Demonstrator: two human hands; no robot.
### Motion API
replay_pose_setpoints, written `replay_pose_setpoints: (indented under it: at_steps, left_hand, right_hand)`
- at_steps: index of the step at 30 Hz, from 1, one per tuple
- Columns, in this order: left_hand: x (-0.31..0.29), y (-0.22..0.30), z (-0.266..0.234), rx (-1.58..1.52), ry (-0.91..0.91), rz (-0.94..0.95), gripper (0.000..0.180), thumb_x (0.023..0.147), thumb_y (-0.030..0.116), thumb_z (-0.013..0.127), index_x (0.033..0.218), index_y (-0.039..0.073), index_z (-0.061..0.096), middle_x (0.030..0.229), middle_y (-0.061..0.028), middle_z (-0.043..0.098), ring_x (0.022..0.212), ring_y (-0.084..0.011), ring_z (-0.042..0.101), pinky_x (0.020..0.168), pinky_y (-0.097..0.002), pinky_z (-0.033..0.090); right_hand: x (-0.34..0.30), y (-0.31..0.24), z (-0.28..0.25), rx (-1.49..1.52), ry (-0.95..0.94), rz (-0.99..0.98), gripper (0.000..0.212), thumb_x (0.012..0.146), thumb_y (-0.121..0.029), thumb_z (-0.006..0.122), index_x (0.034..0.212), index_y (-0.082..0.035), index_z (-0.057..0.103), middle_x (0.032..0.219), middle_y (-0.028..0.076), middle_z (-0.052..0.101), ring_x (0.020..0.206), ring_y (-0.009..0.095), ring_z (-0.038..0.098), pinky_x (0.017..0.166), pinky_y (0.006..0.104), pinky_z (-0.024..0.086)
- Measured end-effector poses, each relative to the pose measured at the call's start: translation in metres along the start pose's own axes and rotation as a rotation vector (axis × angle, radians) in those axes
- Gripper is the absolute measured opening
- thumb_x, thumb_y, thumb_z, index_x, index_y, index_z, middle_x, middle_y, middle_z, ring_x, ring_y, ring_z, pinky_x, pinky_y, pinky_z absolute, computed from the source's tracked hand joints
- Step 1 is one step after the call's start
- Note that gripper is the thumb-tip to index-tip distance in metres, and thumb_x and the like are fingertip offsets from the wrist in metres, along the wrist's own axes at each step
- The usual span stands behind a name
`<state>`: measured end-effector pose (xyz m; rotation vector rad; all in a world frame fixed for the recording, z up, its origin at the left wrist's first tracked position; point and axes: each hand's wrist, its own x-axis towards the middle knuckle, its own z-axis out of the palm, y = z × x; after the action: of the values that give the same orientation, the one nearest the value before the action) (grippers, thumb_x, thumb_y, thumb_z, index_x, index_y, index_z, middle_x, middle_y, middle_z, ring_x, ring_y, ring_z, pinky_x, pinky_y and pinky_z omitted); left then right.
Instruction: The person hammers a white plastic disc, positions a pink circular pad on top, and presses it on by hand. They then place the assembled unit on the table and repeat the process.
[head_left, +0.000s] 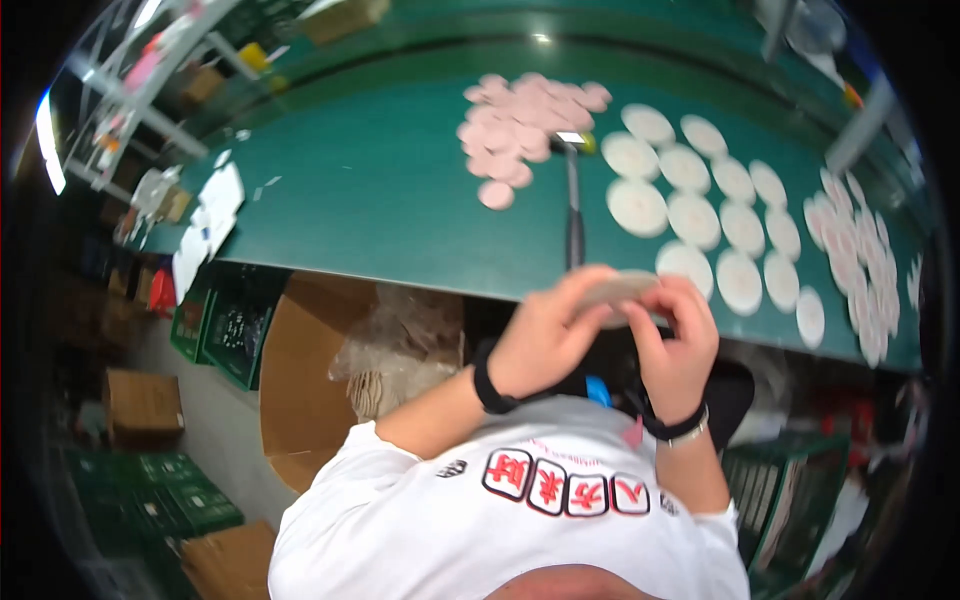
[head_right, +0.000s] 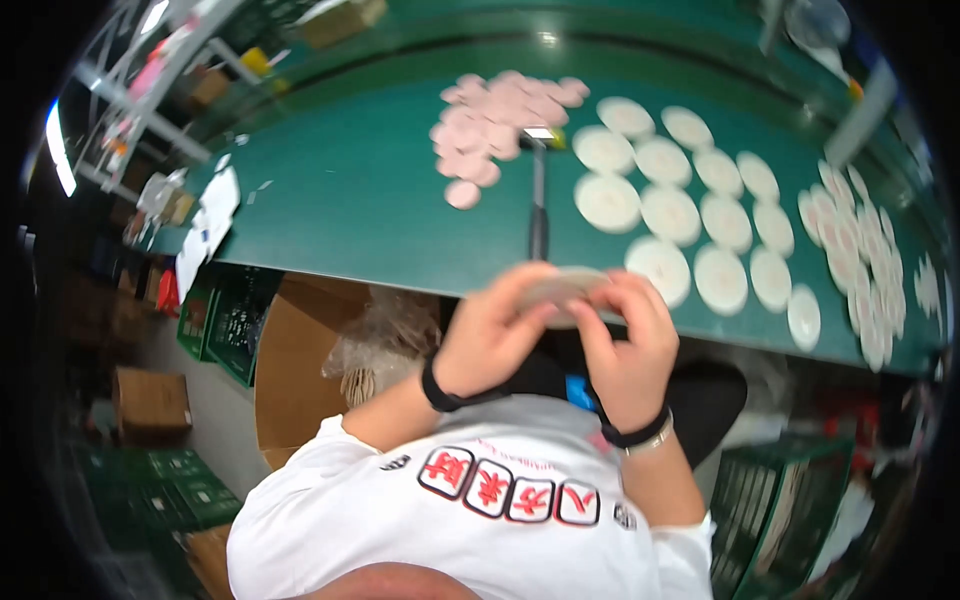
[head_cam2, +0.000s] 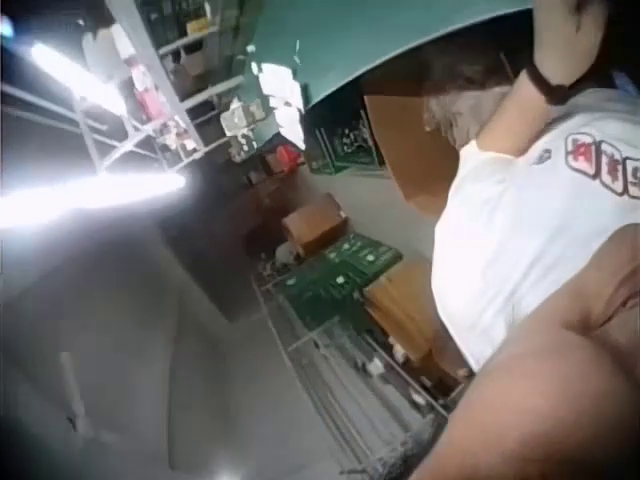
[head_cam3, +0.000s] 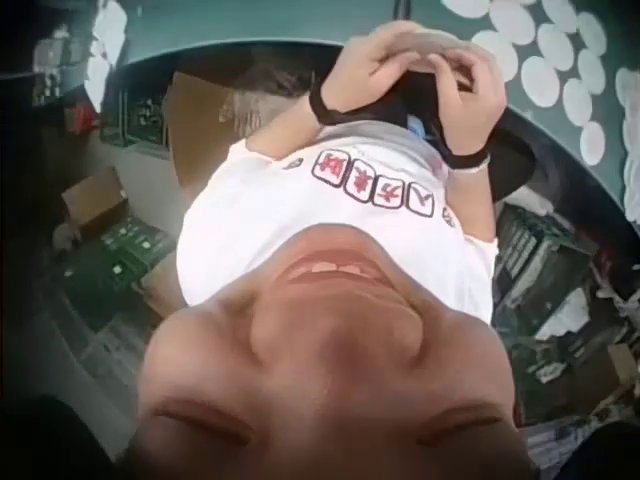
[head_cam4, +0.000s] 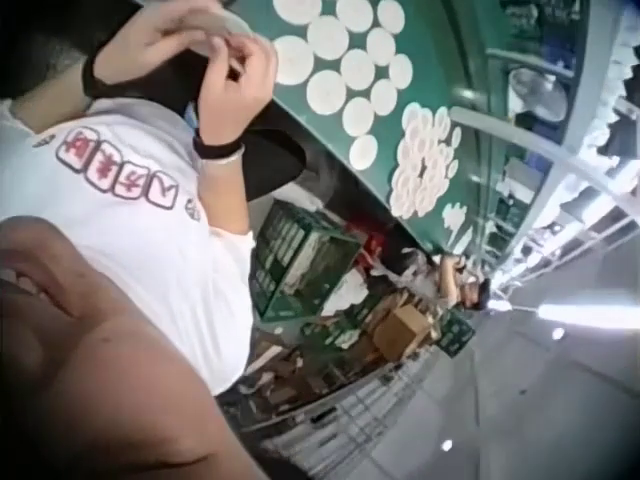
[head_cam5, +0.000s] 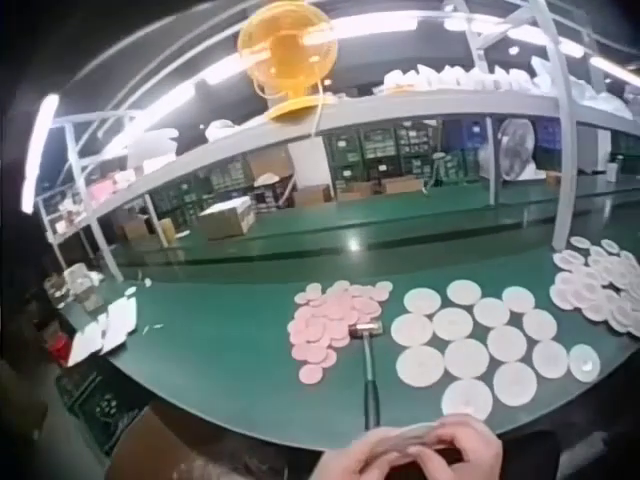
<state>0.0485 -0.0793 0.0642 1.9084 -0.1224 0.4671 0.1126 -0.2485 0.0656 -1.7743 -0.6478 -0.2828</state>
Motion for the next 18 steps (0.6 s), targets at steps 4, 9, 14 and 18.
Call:
replay_pose_setpoints:
  at_steps: [4,9,14,18]
  left_hand:
    - [-0.004,-0.016,-0.001,-0.179,0.062,0.053,0.038,0.094,-0.004,0.063,0.131,0.004,0.062,0.117,-0.0157,0.07,0.093,-0.0268,0.072,0.081,-0.0327,0.057]
    - [0.011,-0.007,0.003,0.035,0.004,0.27,0.042,0.091,-0.008,0.066,0.131,0.004,0.063,0.119,-0.0143,0.066,0.093,-0.0236,0.069,0.08,-0.0293,0.056]
    - [0.0,0.005,0.012,-0.035,0.014,0.29,0.044,0.087,-0.014,0.068,0.127,0.003,0.064,0.113,-0.0122,0.062,0.092,-0.0196,0.067,0.08,-0.0267,0.055]
    - [-0.002,0.007,0.024,-0.256,0.064,0.205,0.039,0.085,-0.017,0.068,0.12,0.001,0.065,0.106,-0.0113,0.062,0.093,-0.0195,0.068,0.079,-0.0274,0.056]
  right_hand:
    - [0.004,-0.001,0.002,-0.074,0.036,-0.2,0.022,0.08,0.004,0.081,0.096,0.002,0.066,0.112,0.014,0.068,0.091,0.021,0.067,0.081,0.0288,0.054]
    - [-0.013,0.009,-0.003,0.093,0.18,-0.25,0.022,0.077,0.008,0.08,0.095,0.001,0.069,0.111,0.014,0.07,0.091,0.026,0.069,0.075,0.0323,0.056]
    - [-0.02,0.005,-0.023,0.131,0.156,-0.298,0.023,0.077,0.012,0.079,0.096,0.002,0.07,0.113,0.016,0.07,0.092,0.026,0.068,0.076,0.0321,0.057]
    - [-0.025,0.003,-0.035,0.069,0.108,-0.399,0.025,0.077,0.01,0.081,0.096,0.001,0.068,0.115,0.019,0.068,0.097,0.026,0.067,0.077,0.0312,0.056]
